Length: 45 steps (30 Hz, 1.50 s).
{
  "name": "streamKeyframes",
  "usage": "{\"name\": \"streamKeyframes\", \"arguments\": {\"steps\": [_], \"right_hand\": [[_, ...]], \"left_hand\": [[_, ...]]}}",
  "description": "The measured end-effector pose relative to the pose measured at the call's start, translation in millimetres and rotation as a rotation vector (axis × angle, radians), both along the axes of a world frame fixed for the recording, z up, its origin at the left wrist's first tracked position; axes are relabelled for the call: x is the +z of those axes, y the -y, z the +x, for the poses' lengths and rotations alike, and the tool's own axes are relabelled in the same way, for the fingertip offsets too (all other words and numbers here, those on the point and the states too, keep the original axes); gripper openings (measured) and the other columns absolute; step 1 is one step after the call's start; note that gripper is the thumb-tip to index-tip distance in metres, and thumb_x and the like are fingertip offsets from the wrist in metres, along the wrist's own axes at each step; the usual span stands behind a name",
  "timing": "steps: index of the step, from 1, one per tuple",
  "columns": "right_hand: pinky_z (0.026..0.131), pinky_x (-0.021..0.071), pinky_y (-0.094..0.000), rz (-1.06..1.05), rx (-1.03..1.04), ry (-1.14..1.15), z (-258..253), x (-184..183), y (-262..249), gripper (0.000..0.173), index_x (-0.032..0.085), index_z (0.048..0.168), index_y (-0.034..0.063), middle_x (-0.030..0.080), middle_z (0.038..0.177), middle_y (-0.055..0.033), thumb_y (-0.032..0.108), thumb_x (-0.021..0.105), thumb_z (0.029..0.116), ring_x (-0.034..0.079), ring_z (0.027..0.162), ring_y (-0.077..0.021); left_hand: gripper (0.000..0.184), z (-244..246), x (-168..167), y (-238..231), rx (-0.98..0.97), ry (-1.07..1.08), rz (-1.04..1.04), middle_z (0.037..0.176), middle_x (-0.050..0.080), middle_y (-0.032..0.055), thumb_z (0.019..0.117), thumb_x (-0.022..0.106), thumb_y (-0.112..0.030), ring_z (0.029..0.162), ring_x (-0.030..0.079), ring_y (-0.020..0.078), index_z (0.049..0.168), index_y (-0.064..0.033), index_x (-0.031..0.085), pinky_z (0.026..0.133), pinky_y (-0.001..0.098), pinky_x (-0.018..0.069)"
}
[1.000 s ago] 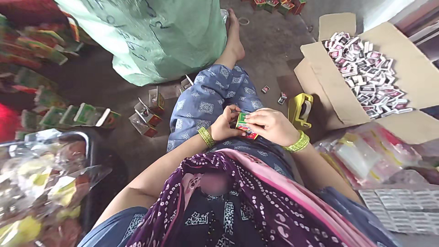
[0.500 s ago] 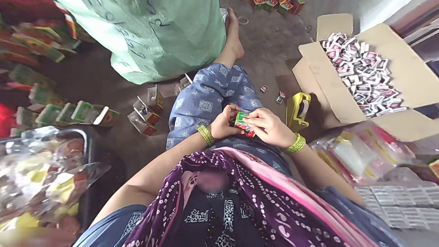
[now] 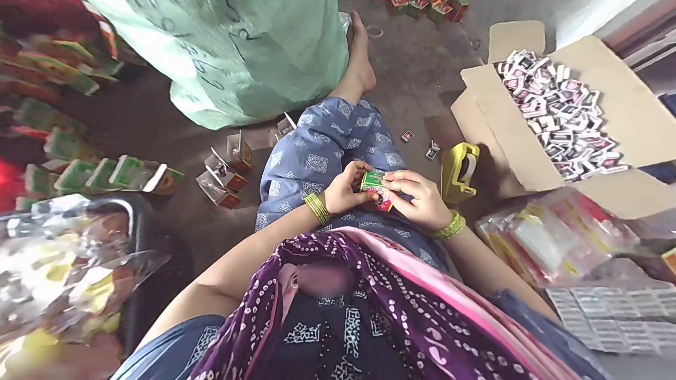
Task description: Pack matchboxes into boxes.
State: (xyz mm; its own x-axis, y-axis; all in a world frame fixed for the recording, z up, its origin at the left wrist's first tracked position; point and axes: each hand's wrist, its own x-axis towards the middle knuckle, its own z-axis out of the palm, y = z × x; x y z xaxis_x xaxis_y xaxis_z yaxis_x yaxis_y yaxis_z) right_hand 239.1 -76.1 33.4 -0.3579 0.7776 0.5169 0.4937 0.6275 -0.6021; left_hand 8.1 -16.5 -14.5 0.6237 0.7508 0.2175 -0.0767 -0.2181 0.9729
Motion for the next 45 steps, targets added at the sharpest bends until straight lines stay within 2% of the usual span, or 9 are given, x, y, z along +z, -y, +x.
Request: {"name": "streamKeyframes", "arguments": {"steps": [6,10,13,19,23,26,29,32,45], "right_hand": [[0.105,0.054,-0.0373,-0.01,0.054,0.084,2.8,5.7,-2.3,0.014,0.078,0.102,0.005,0.071,0.119,-0.0109,0.013,0.069,0.0965,0.064,0.12,-0.0201],[0.099,0.0578,-0.0362,-0.18,0.059,-0.123,9.6,2.3,-5.0,0.019,0.078,0.108,0.0019,0.071,0.124,-0.0109,0.012,0.066,0.0969,0.066,0.117,-0.0186],[0.102,0.0566,-0.0387,-0.166,0.07,-0.17,10.7,-5.4,-2.5,0.02,0.077,0.107,-0.0001,0.072,0.124,-0.0133,0.011,0.064,0.0978,0.066,0.12,-0.0215],[0.113,0.0484,-0.041,0.056,0.087,0.208,9.8,-0.6,1.2,0.022,0.076,0.111,0.0026,0.07,0.127,-0.0129,0.017,0.064,0.1001,0.061,0.129,-0.0248],[0.11,0.0504,-0.0404,0.045,0.075,0.121,11.7,-4.1,-1.5,0.018,0.077,0.107,0.0022,0.072,0.123,-0.0124,0.014,0.067,0.0988,0.063,0.125,-0.0237],[0.107,0.0537,-0.0396,-0.017,0.018,-0.01,9.6,-8.6,-0.1,0.016,0.077,0.104,0.001,0.072,0.121,-0.0131,0.012,0.071,0.0948,0.065,0.122,-0.0223],[0.104,0.0556,-0.0389,-0.035,-0.077,-0.084,1.3,-12.4,2.6,0.023,0.076,0.11,0.0016,0.071,0.123,-0.013,0.015,0.076,0.0911,0.066,0.121,-0.0209],[0.104,0.0554,-0.0386,0.014,-0.106,-0.096,-5.9,-16.6,4.6,0.016,0.078,0.105,0.0031,0.072,0.12,-0.0124,0.012,0.075,0.0917,0.066,0.12,-0.0212],[0.108,0.0512,-0.0397,0.106,-0.036,0.129,-3.7,-16.8,6.6,0.014,0.078,0.101,0.0038,0.071,0.117,-0.0145,0.014,0.068,0.097,0.063,0.123,-0.0251]], "left_hand": [[0.077,-0.6,1.1,-2.8,0.007,-0.044,-0.004,0.116,0.071,0.012,0.0783,0.088,-0.012,0.103,0.073,0.0174,0.139,0.0003,0.042,0.092,0.0385,0.0615],[0.084,-2.0,3.2,-4.7,-0.015,-0.024,-0.041,0.12,0.069,0.0126,0.0755,0.091,-0.013,0.107,0.072,0.0188,0.141,-0.0005,0.039,0.094,0.0395,0.0613],[0.082,-2.8,3.7,-2.9,-0.002,-0.045,-0.03,0.118,0.07,0.012,0.0751,0.091,-0.013,0.107,0.071,0.0171,0.14,-0.0009,0.042,0.095,0.0384,0.0602],[0.069,-0.5,-1.1,-0.8,-0.016,0.041,0.0,0.126,0.067,0.0126,0.0781,0.087,-0.004,0.109,0.071,0.0198,0.134,-0.0003,0.046,0.096,0.0396,0.0598],[0.049,1.2,-6.4,-3.9,-0.006,0.08,0.129,0.142,0.056,0.0172,0.0832,0.083,-0.007,0.123,0.063,0.0234,0.124,0.002,0.058,0.102,0.0407,0.0565],[0.029,0.1,-4.1,-3.1,0.031,0.091,0.201,0.14,0.057,0.0176,0.0891,0.079,-0.012,0.132,0.056,0.0256,0.113,-0.0007,0.067,0.107,0.0423,0.0512],[0.023,-1.6,0.4,-2.4,0.053,0.086,0.196,0.138,0.059,0.0165,0.0909,0.076,-0.012,0.13,0.057,0.0245,0.109,-0.001,0.068,0.107,0.0419,0.0516],[0.018,-2.4,-0.2,-2.0,0.064,0.069,0.247,0.135,0.06,0.0166,0.0927,0.074,-0.011,0.13,0.057,0.0243,0.107,-0.0001,0.069,0.107,0.0412,0.0511],[0.01,-4.5,5.3,-2.7,0.0,-0.02,0.551,0.127,0.065,0.0186,0.0958,0.068,-0.007,0.124,0.062,0.0241,0.094,0.003,0.069,0.106,0.0389,0.0524]]}}
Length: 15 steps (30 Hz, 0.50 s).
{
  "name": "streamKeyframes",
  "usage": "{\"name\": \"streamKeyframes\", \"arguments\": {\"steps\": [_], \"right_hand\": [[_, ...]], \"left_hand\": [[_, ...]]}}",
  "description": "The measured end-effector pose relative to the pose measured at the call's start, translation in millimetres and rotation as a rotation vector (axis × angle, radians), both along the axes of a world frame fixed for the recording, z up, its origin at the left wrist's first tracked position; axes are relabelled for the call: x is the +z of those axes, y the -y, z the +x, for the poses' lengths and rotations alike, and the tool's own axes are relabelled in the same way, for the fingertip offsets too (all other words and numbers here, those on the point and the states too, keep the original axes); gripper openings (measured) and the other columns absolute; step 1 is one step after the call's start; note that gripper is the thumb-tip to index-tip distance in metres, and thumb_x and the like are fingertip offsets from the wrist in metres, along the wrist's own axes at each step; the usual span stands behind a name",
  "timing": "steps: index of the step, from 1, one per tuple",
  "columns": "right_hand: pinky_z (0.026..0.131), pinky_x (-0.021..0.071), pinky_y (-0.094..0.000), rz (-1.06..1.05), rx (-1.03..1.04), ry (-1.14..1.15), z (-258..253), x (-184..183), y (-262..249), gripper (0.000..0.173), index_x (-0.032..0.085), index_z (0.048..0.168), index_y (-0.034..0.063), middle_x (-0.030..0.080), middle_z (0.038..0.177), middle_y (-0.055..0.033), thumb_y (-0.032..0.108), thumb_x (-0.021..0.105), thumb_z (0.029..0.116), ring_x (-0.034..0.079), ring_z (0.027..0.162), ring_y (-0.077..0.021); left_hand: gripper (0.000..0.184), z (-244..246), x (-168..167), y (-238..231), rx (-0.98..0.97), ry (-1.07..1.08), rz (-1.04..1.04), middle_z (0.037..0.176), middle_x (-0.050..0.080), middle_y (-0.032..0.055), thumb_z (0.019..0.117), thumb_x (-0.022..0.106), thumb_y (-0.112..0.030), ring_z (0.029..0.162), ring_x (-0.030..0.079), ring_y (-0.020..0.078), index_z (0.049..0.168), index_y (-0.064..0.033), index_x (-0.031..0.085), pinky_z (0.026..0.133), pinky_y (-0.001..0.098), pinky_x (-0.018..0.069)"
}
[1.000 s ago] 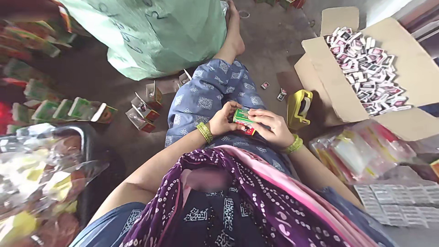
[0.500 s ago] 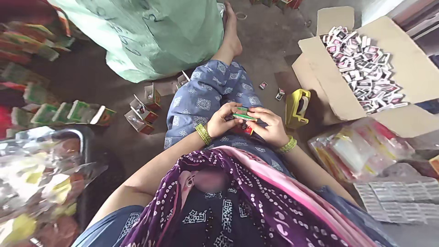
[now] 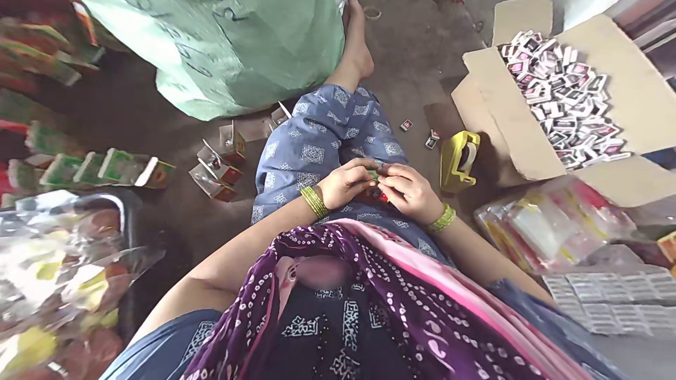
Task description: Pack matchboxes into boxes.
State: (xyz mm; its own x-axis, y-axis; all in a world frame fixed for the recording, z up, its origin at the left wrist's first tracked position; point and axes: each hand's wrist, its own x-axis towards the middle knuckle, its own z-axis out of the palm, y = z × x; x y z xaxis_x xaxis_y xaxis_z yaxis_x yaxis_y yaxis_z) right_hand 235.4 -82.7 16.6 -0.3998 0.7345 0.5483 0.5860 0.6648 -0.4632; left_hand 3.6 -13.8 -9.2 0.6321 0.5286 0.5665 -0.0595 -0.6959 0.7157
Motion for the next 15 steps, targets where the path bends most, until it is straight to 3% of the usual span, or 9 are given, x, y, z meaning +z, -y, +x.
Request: {"name": "streamKeyframes", "arguments": {"steps": [5,7,10,12,15], "right_hand": [[0.107,0.0518,-0.0391,-0.036,0.024,0.014,3.0,9.9,-4.2,0.017,0.077,0.102,0.0039,0.071,0.116,-0.0132,0.017,0.067,0.0985,0.064,0.121,-0.024],[0.104,0.0541,-0.0387,-0.168,0.003,-0.159,2.8,13.7,-6.2,0.019,0.076,0.104,0.0024,0.072,0.116,-0.0118,0.018,0.069,0.0966,0.065,0.119,-0.021],[0.099,0.0582,-0.0389,-0.329,0.001,-0.314,5.2,16.2,-7.9,0.024,0.074,0.111,0.001,0.07,0.123,-0.0118,0.019,0.072,0.095,0.067,0.116,-0.02],[0.101,0.0576,-0.0391,-0.359,0.021,-0.285,7.2,21.5,-8.3,0.025,0.074,0.114,0.0015,0.071,0.123,-0.0101,0.018,0.07,0.0964,0.067,0.116,-0.0186],[0.102,0.0573,-0.0358,-0.232,0.055,-0.084,10.7,36.1,-11.4,0.019,0.079,0.107,0.0054,0.075,0.118,-0.0077,0.017,0.067,0.0981,0.069,0.116,-0.0157]], "left_hand": [[0.015,0.7,2.9,-0.2,0.026,-0.025,0.019,0.128,0.065,0.0193,0.0975,0.068,-0.011,0.122,0.063,0.024,0.1,0.0035,0.067,0.104,0.0386,0.0537],[0.035,0.9,0.4,0.9,0.051,0.004,-0.101,0.132,0.06,0.0221,0.0927,0.076,-0.017,0.12,0.064,0.0243,0.113,0.0063,0.06,0.099,0.0379,0.0571],[0.07,0.2,-1.6,4.3,0.047,0.039,-0.306,0.133,0.061,0.0183,0.0797,0.088,-0.012,0.115,0.067,0.0219,0.134,0.0058,0.047,0.1,0.0387,0.058],[0.074,-0.5,1.0,5.2,0.034,0.044,-0.344,0.125,0.067,0.0148,0.0753,0.09,-0.007,0.111,0.07,0.0207,0.134,0.0036,0.047,0.1,0.0393,0.0587],[0.075,0.3,3.1,4.1,0.009,0.055,-0.343,0.121,0.069,0.0138,0.0723,0.091,-0.006,0.109,0.071,0.0213,0.132,0.0031,0.047,0.099,0.041,0.059]]}}
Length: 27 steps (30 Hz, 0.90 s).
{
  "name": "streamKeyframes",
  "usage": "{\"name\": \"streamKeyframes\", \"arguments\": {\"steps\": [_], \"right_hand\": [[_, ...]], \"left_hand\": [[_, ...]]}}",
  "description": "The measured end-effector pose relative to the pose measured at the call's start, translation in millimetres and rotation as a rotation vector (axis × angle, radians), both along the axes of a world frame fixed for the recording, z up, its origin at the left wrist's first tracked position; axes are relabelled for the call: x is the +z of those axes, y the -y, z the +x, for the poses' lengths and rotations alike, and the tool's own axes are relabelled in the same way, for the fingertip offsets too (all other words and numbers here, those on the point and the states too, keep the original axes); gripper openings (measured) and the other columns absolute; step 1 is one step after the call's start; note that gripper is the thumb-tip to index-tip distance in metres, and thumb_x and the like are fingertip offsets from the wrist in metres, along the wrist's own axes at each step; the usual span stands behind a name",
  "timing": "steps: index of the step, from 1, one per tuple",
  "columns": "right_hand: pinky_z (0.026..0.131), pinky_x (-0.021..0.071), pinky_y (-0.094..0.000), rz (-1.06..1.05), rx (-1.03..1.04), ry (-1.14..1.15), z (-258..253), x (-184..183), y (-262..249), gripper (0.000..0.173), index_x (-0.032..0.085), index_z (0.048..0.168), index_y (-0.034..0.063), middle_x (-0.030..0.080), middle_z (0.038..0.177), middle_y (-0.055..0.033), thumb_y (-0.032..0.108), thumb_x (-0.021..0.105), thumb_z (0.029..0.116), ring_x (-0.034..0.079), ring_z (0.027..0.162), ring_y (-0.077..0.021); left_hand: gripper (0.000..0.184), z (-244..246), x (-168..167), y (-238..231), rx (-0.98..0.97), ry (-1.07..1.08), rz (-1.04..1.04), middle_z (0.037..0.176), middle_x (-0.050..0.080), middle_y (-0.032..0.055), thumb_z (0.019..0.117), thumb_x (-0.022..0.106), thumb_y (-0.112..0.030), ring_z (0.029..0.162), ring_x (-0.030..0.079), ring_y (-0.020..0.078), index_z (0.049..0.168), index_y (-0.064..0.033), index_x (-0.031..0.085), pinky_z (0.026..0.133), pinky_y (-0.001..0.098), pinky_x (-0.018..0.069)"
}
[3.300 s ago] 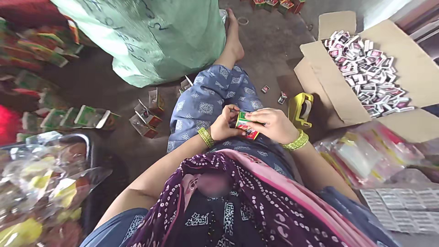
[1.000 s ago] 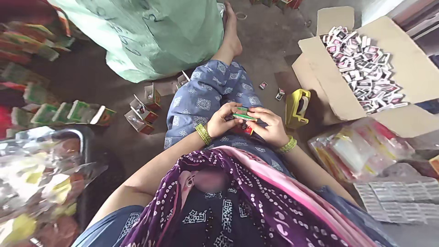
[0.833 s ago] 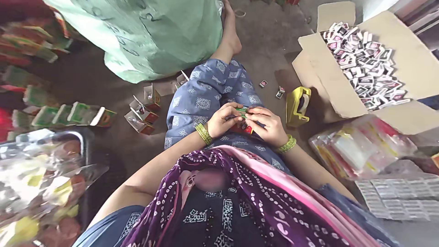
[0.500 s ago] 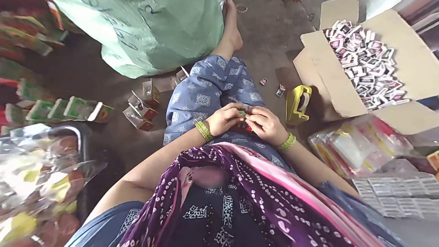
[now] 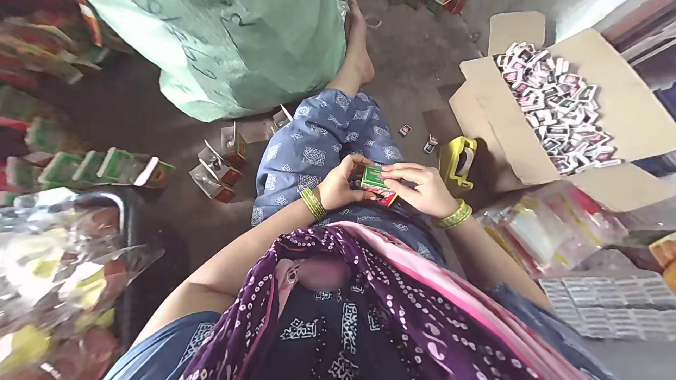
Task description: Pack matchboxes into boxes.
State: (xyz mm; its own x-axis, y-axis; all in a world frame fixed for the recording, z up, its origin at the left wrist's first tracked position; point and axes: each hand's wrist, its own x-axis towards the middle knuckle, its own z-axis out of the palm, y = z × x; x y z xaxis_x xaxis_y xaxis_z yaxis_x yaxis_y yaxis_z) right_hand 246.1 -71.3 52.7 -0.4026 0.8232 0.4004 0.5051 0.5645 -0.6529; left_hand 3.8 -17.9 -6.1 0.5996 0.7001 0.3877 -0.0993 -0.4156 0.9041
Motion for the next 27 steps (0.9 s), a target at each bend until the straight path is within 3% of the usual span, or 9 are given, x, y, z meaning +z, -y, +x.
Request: {"name": "streamKeyframes", "arguments": {"steps": [5,12,16,18,20,22,24,27], "right_hand": [[0.104,0.0543,-0.0373,0.17,0.139,0.455,-1.4,29.0,-4.9,0.031,0.077,0.116,0.008,0.075,0.12,-0.0079,0.03,0.057,0.1051,0.07,0.116,-0.0202],[0.091,0.0599,-0.0412,0.288,0.188,0.607,-9.8,32.4,-11.5,0.03,0.071,0.119,-0.0005,0.074,0.112,-0.016,0.02,0.055,0.1047,0.073,0.103,-0.0281],[0.08,0.0617,-0.0421,0.207,0.08,0.504,-5.8,31.7,-13.8,0.027,0.069,0.12,-0.001,0.074,0.101,-0.0156,0.014,0.053,0.1046,0.074,0.089,-0.0278],[0.072,0.0603,-0.0394,0.114,0.025,0.384,-0.2,32.6,-18.1,0.029,0.067,0.124,0.0004,0.072,0.095,-0.0128,0.014,0.049,0.1059,0.07,0.078,-0.0225],[0.07,0.0595,-0.0361,0.048,-0.024,0.326,0.1,35.0,-21.7,0.029,0.064,0.127,0.002,0.071,0.096,-0.0104,0.015,0.048,0.1072,0.068,0.076,-0.0182],[0.08,0.0607,-0.0352,0.082,-0.137,0.338,-4.5,36.3,-21.8,0.025,0.06,0.127,0.0034,0.072,0.105,-0.0083,0.017,0.053,0.1069,0.071,0.089,-0.0172],[0.097,0.0553,-0.0393,0.265,-0.224,0.322,-9.6,37.4,-18.1,0.019,0.066,0.116,0.0005,0.07,0.114,-0.0131,0.011,0.059,0.1027,0.068,0.109,-0.0248],[0.098,0.0514,-0.0448,0.476,-0.131,0.276,-13.8,44.3,-6.4,0.012,0.075,0.094,0.0053,0.068,0.111,-0.0175,0.008,0.064,0.0932,0.062,0.11,-0.0318]], "left_hand": [[0.078,1.3,1.0,1.5,0.003,-0.015,0.014,0.124,0.068,0.0155,0.071,0.092,-0.007,0.113,0.07,0.0224,0.133,0.0045,0.047,0.101,0.0419,0.0579],[0.077,-1.2,3.4,1.3,0.021,-0.024,-0.008,0.122,0.07,0.0132,0.0685,0.093,-0.007,0.11,0.071,0.0196,0.131,0.0035,0.049,0.099,0.0397,0.0589],[0.083,-1.4,4.4,3.5,0.029,-0.02,-0.056,0.121,0.069,0.0124,0.0657,0.095,-0.007,0.11,0.07,0.0183,0.133,0.0022,0.047,0.098,0.0395,0.0594],[0.087,0.3,4.9,6.6,0.028,-0.01,-0.022,0.122,0.068,0.0138,0.0658,0.095,-0.008,0.112,0.07,0.0185,0.135,0.004,0.044,0.099,0.0395,0.0588],[0.087,0.9,2.4,5.7,0.022,0.016,0.048,0.122,0.068,0.0154,0.0683,0.094,-0.008,0.112,0.07,0.0203,0.135,0.0044,0.04,0.099,0.0406,0.0586],[0.08,0.3,-0.3,3.8,0.015,0.026,0.121,0.122,0.067,0.0158,0.072,0.092,-0.009,0.11,0.07,0.0211,0.133,0.0041,0.043,0.097,0.0413,0.0596],[0.069,-0.6,1.9,2.4,0.014,-0.011,0.174,0.123,0.065,0.0164,0.0745,0.091,-0.011,0.108,0.07,0.0202,0.13,0.0048,0.053,0.094,0.0388,0.061],[0.059,-3.6,3.0,-0.4,0.018,-0.067,0.231,0.125,0.064,0.0163,0.0755,0.091,-0.016,0.111,0.067,0.019,0.127,-0.001,0.065,0.093,0.0348,0.0601]]}}
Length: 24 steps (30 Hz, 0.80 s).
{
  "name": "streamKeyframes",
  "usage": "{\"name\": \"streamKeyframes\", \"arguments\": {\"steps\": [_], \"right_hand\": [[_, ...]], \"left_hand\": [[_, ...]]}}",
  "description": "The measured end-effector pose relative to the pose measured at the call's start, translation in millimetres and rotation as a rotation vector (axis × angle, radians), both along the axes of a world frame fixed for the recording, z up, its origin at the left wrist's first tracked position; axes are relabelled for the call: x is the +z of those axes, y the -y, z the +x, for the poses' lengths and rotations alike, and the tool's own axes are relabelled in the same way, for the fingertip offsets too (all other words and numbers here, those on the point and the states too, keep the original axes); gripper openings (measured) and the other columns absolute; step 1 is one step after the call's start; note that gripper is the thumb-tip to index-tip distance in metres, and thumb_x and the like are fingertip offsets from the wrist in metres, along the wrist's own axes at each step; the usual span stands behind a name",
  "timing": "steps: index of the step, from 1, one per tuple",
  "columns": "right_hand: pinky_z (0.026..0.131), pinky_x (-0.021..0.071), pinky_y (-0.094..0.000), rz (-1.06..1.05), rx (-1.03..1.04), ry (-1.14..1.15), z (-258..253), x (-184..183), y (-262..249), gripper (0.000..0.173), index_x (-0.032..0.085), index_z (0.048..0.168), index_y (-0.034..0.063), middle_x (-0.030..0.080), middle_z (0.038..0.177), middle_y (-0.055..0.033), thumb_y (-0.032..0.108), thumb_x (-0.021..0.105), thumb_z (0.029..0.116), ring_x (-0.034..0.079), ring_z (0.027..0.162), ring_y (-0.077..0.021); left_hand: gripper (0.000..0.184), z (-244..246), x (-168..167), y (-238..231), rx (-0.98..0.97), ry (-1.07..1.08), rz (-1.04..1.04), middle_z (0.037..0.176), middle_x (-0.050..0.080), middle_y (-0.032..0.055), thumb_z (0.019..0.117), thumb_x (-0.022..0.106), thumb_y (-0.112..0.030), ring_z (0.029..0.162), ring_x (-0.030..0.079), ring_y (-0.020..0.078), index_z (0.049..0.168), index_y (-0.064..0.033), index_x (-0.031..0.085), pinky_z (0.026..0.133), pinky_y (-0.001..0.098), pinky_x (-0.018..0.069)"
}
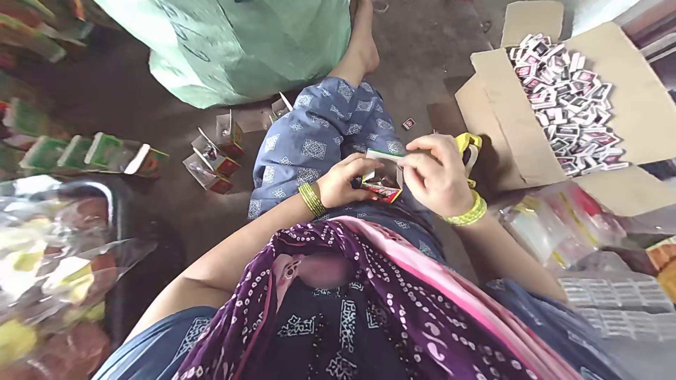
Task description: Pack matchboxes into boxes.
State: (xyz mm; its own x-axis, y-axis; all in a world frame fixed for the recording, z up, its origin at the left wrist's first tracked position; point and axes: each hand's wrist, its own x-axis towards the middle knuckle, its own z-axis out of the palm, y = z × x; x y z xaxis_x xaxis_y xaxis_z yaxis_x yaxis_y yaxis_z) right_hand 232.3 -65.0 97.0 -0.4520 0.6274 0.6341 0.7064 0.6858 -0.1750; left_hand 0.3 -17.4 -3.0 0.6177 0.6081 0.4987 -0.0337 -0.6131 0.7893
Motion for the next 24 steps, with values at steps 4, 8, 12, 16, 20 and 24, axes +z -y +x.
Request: {"name": "streamKeyframes", "arguments": {"steps": [4,8,12,16,20,24], "right_hand": [[0.108,0.0389,-0.0592,-0.165,0.103,0.117,-4.3,1.2,11.2,0.015,0.076,0.084,0.0153,0.063,0.131,-0.0191,0.022,0.063,0.0886,0.05,0.132,-0.0405],[0.116,0.0313,-0.0638,-0.26,0.042,0.162,-2.5,-8.4,10.8,0.021,0.075,0.08,0.015,0.057,0.144,-0.018,0.03,0.065,0.091,0.036,0.145,-0.045],[0.119,0.0264,-0.066,-0.249,-0.034,0.207,-8.6,-10.9,18.1,0.03,0.074,0.075,0.0148,0.057,0.145,-0.0167,0.034,0.062,0.0944,0.034,0.147,-0.0444],[0.12,0.017,-0.0722,-0.232,-0.175,0.379,-22.3,-6.1,29.8,0.038,0.071,0.072,0.0135,0.059,0.144,-0.0138,0.038,0.056,0.0971,0.035,0.149,-0.0418],[0.12,0.0172,-0.0714,-0.341,-0.25,0.368,-29.5,-7.0,38.0,0.043,0.072,0.077,0.012,0.053,0.151,-0.0118,0.044,0.053,0.099,0.031,0.152,-0.039],[0.119,0.0282,-0.0655,-0.406,-0.278,0.162,-24.4,-21.9,42.3,0.045,0.072,0.077,0.0117,0.049,0.155,-0.0118,0.05,0.059,0.0971,0.033,0.15,-0.0385]], "left_hand": [[0.051,-1.1,1.3,1.0,0.031,-0.034,0.013,0.117,0.064,0.0145,0.0729,0.092,-0.022,0.102,0.067,0.0165,0.114,-0.004,0.069,0.087,0.0326,0.0599],[0.06,-1.7,3.3,4.4,0.064,-0.016,-0.016,0.113,0.064,0.0153,0.0707,0.093,-0.02,0.1,0.068,0.0178,0.113,0.002,0.056,0.086,0.0355,0.0618],[0.063,-0.6,6.7,12.0,0.094,-0.014,0.011,0.114,0.065,0.0169,0.0729,0.092,-0.021,0.103,0.069,0.0194,0.117,0.0045,0.054,0.088,0.0372,0.0614],[0.059,2.6,12.1,18.3,0.142,-0.039,0.147,0.109,0.067,0.0182,0.0761,0.089,-0.021,0.102,0.069,0.0222,0.117,0.0052,0.055,0.088,0.0384,0.06],[0.056,3.6,15.1,20.5,0.139,-0.075,0.116,0.115,0.067,0.0182,0.0755,0.089,-0.019,0.105,0.069,0.0229,0.116,0.0043,0.056,0.089,0.0395,0.0606],[0.055,2.6,17.5,20.0,0.142,-0.096,0.089,0.121,0.067,0.0183,0.0743,0.09,-0.017,0.109,0.069,0.0233,0.113,0.0039,0.057,0.091,0.0402,0.0601]]}}
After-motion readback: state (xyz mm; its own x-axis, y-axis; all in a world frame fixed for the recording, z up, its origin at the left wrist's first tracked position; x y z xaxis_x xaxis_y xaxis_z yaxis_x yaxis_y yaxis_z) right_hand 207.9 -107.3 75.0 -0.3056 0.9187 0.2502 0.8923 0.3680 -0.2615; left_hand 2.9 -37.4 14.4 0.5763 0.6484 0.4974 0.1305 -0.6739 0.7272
